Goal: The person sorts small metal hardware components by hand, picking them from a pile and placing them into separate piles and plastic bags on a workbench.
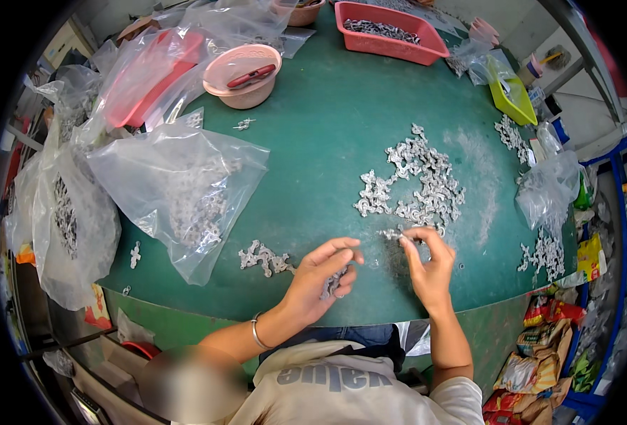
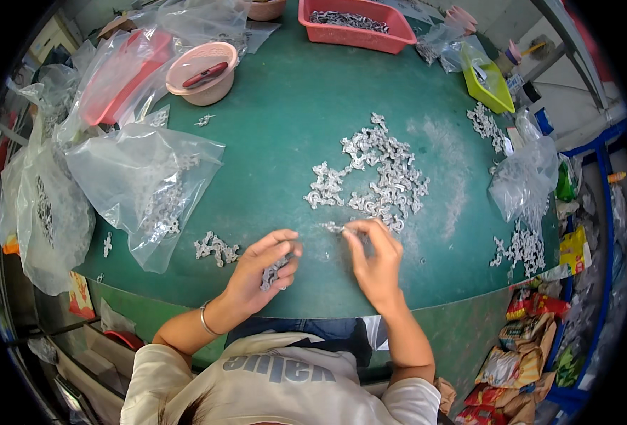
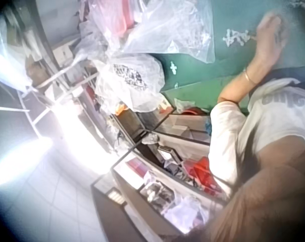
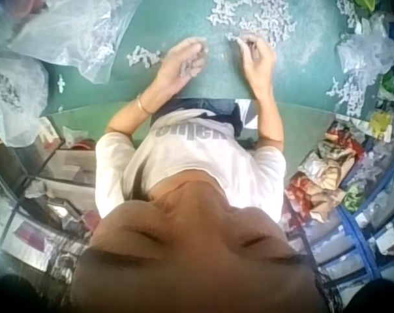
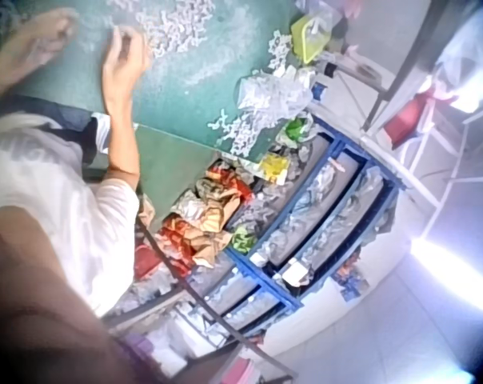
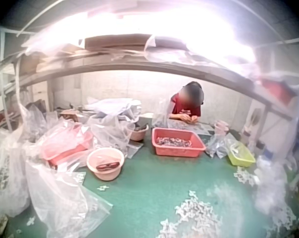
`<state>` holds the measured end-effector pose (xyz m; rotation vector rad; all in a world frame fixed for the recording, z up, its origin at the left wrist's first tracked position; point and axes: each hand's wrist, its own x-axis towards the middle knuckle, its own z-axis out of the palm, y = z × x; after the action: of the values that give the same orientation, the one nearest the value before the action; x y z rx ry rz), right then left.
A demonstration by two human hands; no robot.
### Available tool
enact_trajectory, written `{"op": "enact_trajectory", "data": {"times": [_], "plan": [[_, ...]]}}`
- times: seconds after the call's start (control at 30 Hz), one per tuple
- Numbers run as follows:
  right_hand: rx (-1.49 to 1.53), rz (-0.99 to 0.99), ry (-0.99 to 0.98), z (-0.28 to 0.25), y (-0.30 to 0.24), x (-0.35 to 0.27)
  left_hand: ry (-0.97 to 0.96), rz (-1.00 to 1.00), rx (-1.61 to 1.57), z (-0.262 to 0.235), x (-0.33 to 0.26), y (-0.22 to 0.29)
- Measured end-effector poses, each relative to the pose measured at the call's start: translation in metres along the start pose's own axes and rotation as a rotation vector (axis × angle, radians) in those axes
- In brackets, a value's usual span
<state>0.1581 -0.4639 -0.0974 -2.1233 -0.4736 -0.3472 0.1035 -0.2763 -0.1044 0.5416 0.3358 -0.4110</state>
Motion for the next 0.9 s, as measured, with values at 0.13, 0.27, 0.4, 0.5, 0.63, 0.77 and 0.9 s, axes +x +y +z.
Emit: {"op": "enact_trajectory", "data": {"times": [0.13,0.27,0.4,0.5,0.63,0.77,0.9], "plan": [[0.158,-0.154,0.033,-0.005,-0.019,-0.016,-0.057,0.018,0.16,0.003,0.0,-0.006],[0.057,-0.393,0.005,-0.01,-0.029,-0.02,-0.098,0.061,0.289,0.012,-0.006,-0.003],[0.097,-0.351,-0.018,-0.015,-0.034,-0.02,-0.076,0.167,0.413,0.014,-0.009,-0.004],[0.12,-0.329,-0.034,-0.017,-0.035,-0.021,-0.029,0.218,0.544,0.017,-0.012,-0.002],[0.143,-0.301,-0.029,-0.015,-0.037,-0.025,-0.084,0.371,0.65,0.021,-0.014,0.0],[0.17,-0.267,-0.021,-0.011,-0.04,-0.028,-0.113,0.473,0.714,0.018,-0.015,0.001],[0.215,-0.222,-0.027,-0.012,-0.037,-0.03,-0.159,0.576,0.812,0.016,-0.007,-0.002]]}}
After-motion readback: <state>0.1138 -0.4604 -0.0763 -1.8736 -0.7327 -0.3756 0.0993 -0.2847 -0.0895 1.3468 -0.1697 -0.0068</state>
